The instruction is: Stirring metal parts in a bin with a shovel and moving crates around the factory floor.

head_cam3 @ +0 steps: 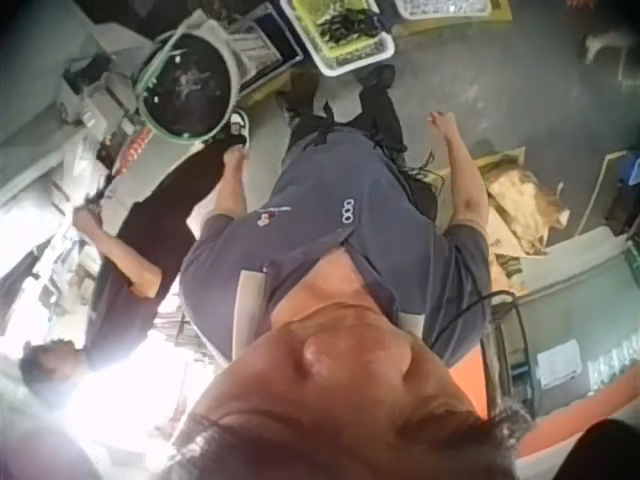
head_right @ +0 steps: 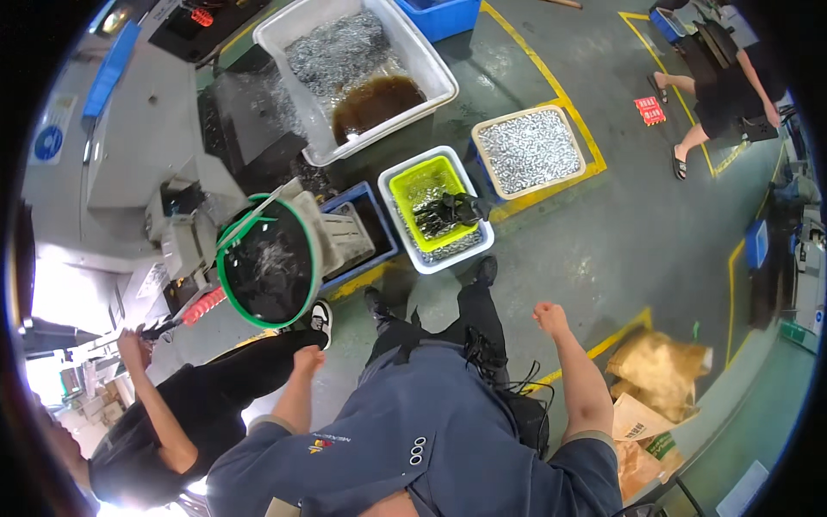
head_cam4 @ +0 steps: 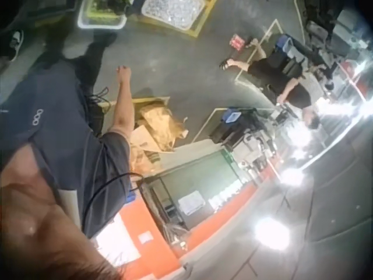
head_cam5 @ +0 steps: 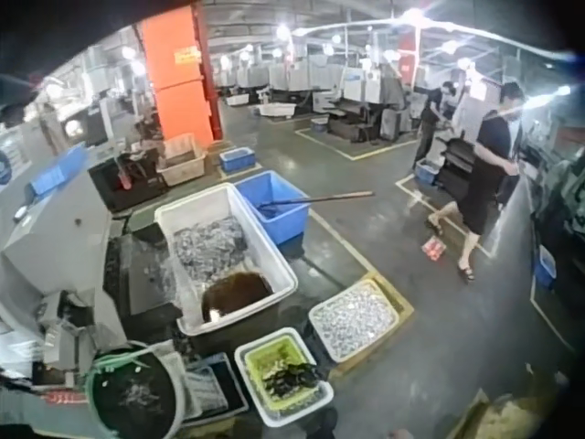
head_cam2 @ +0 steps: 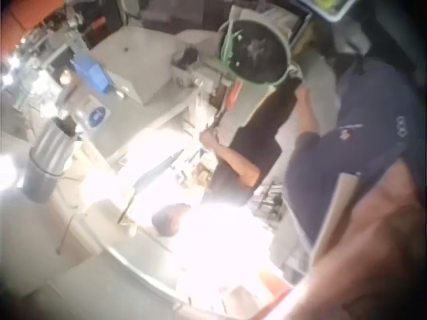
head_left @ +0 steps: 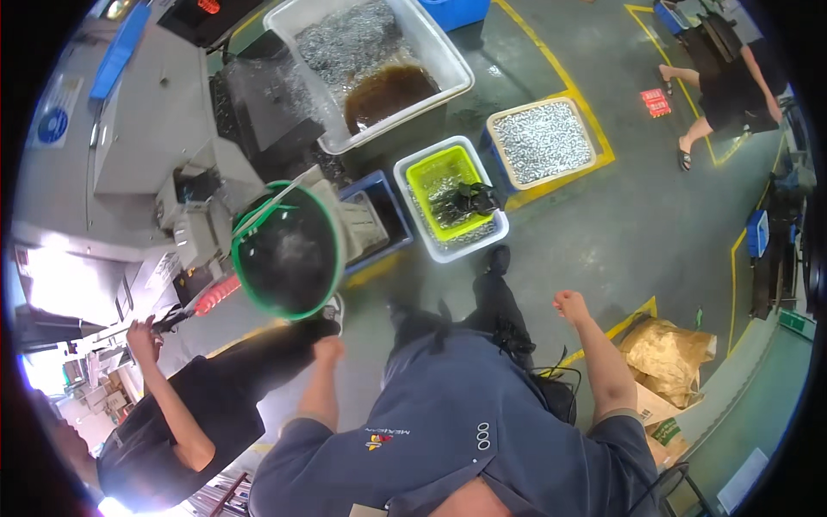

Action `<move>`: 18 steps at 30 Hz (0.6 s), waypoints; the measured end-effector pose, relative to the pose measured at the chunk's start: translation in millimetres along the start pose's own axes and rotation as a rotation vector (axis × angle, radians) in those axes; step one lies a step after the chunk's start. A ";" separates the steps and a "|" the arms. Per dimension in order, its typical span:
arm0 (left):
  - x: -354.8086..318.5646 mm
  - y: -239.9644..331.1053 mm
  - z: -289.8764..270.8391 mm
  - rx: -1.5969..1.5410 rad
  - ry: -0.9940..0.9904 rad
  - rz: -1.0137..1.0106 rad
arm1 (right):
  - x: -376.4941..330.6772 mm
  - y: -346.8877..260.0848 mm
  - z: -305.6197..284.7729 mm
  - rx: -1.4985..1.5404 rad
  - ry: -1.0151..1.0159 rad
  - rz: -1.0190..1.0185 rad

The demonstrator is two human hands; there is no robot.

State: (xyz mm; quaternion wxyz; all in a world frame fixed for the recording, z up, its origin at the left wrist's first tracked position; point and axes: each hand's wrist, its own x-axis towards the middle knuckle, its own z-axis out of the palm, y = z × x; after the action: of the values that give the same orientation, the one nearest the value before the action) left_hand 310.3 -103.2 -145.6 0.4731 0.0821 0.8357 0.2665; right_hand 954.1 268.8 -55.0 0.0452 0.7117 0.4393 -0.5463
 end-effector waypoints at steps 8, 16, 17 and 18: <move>29.3 212.3 293.5 0.224 -0.259 0.125 | 140.0 18.7 -20.3 -0.202 0.006 -0.160; 223.9 260.8 485.9 0.461 -0.301 0.555 | 290.1 -38.6 98.3 0.428 -0.064 -0.184; 223.8 276.6 517.5 0.555 -0.203 0.603 | 301.9 -36.3 98.7 0.413 -0.054 -0.147; 239.0 289.1 529.2 0.592 -0.197 0.544 | 311.7 -50.1 108.4 0.450 -0.035 -0.176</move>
State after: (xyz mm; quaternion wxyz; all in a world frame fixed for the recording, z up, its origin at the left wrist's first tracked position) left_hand 589.9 428.6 -390.0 0.4192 0.4575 0.7749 0.1209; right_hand 845.6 419.9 -332.2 -0.1547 0.6531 0.3661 -0.6446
